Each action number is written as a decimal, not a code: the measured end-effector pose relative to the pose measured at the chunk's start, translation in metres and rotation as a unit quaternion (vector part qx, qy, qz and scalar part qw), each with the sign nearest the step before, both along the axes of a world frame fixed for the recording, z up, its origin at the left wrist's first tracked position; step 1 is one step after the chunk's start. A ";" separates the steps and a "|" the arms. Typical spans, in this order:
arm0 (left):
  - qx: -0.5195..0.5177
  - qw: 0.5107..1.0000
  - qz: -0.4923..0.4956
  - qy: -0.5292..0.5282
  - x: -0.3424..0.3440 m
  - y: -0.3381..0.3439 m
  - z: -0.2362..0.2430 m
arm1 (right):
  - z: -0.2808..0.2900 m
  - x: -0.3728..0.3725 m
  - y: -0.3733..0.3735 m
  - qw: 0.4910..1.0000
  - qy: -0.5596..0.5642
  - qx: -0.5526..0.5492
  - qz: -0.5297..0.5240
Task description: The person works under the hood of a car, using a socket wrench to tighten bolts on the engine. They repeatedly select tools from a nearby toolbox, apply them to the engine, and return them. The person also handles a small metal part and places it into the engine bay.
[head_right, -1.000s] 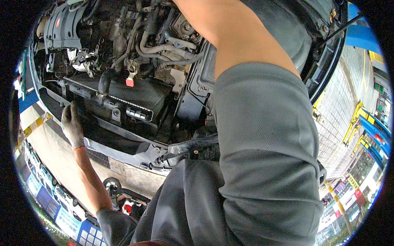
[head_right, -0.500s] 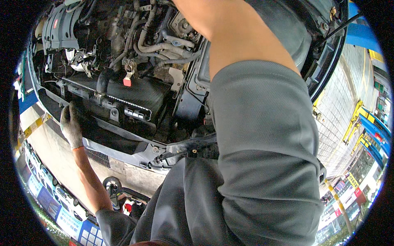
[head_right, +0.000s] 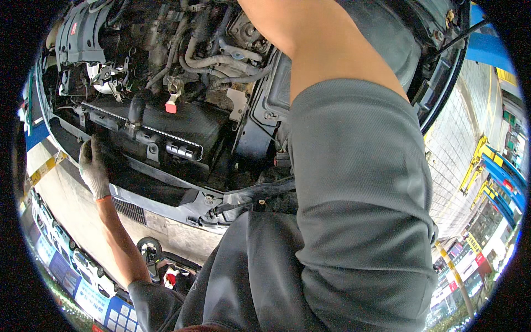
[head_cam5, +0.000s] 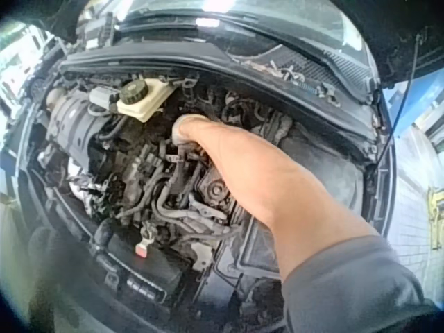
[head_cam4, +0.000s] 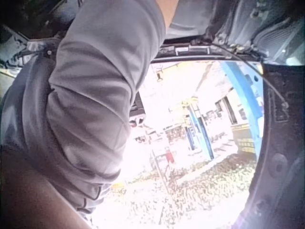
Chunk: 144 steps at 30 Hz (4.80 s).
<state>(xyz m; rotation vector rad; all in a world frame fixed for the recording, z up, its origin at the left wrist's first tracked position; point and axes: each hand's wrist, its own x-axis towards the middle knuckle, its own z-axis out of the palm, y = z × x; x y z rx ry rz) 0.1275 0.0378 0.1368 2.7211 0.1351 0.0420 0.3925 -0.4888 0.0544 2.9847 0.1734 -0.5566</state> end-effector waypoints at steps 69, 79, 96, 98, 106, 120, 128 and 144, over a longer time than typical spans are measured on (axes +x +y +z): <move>-0.006 1.000 -0.014 0.006 0.011 0.001 -0.002 | -0.056 0.084 -0.069 0.994 0.083 0.062 -0.032; -0.024 0.999 0.020 0.009 0.001 0.010 -0.006 | 0.018 0.022 -0.047 0.978 0.069 0.171 -0.093; -0.043 0.999 -0.007 -0.014 -0.005 0.007 -0.005 | 0.044 0.017 -0.058 0.997 0.076 0.030 -0.009; -0.048 0.999 0.008 0.001 -0.003 0.003 -0.003 | 0.024 0.012 -0.072 0.969 0.031 0.185 -0.162; -0.054 0.998 -0.021 -0.039 0.003 0.022 -0.020 | -0.018 0.036 -0.132 0.856 0.089 0.441 -0.252; -0.004 0.997 -0.046 -0.057 0.005 -0.007 0.002 | 0.103 -0.123 -0.085 0.849 -0.032 0.438 -0.293; 0.049 0.994 -0.077 -0.067 0.012 0.008 -0.010 | 0.198 -0.281 -0.030 0.743 -0.105 0.577 -0.321; 0.040 0.983 -0.173 -0.050 0.031 0.004 -0.015 | 0.197 -0.917 0.086 0.211 -0.425 0.720 -0.506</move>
